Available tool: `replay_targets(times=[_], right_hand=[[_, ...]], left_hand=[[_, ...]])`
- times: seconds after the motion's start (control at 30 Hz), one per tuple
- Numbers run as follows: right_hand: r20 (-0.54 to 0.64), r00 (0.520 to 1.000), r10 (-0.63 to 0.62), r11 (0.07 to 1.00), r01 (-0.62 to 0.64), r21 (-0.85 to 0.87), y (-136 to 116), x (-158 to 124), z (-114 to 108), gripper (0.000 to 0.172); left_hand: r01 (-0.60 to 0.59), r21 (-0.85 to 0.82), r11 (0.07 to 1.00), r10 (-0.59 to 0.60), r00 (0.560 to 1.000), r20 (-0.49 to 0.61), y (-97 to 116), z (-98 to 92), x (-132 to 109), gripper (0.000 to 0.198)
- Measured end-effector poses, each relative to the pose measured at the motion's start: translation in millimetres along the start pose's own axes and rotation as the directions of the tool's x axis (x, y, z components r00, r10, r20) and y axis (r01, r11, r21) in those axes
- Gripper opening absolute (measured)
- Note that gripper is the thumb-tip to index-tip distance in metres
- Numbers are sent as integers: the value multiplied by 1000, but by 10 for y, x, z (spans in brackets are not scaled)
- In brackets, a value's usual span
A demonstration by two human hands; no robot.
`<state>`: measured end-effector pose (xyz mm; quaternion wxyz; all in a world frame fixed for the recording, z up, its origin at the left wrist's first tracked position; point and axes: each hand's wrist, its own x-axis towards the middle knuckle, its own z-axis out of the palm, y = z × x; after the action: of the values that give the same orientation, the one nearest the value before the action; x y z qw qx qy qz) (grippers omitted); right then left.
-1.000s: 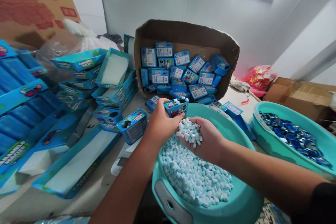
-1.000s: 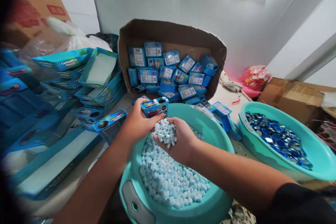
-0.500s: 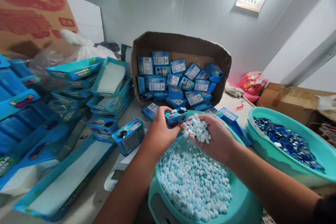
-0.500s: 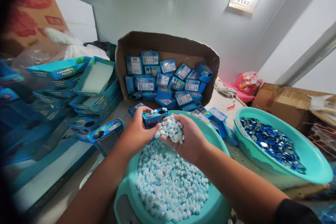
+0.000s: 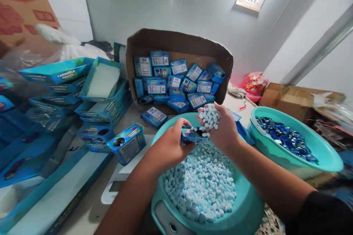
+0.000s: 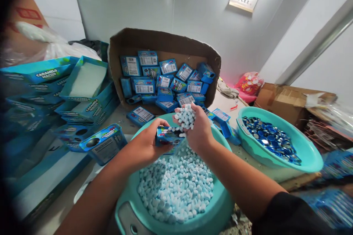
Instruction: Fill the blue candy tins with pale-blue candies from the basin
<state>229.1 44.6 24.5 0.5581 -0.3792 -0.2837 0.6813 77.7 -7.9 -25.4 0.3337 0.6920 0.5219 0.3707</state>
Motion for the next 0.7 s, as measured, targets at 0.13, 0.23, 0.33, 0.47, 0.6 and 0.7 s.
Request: replay_targets(times=[0.13, 0.23, 0.33, 0.47, 0.6, 0.7], right_hand=[[13, 998, -55, 998, 55, -15, 38, 18, -10, 17], [-3, 997, -80, 996, 80, -44, 55, 17, -5, 16], [5, 994, -105, 993, 105, -51, 68, 16, -9, 17], [3, 993, -121, 990, 121, -66, 78, 21, -28, 17], [64, 989, -131, 988, 135, -73, 83, 15, -44, 17], [111, 986, -121, 988, 131, -86, 85, 1, -50, 20]], left_hand=[[-8, -5, 1000, 8, 1000, 30, 2, 3, -13, 43], [-23, -32, 999, 24, 998, 57, 16, 4, -25, 44], [-45, -19, 999, 46, 997, 61, 16, 12, -32, 44], [-80, -24, 997, 81, 996, 29, 11, 15, -33, 49], [-60, -46, 997, 61, 998, 28, 14, 12, -38, 46], [-87, -61, 994, 89, 995, 36, 1, 21, -31, 39]])
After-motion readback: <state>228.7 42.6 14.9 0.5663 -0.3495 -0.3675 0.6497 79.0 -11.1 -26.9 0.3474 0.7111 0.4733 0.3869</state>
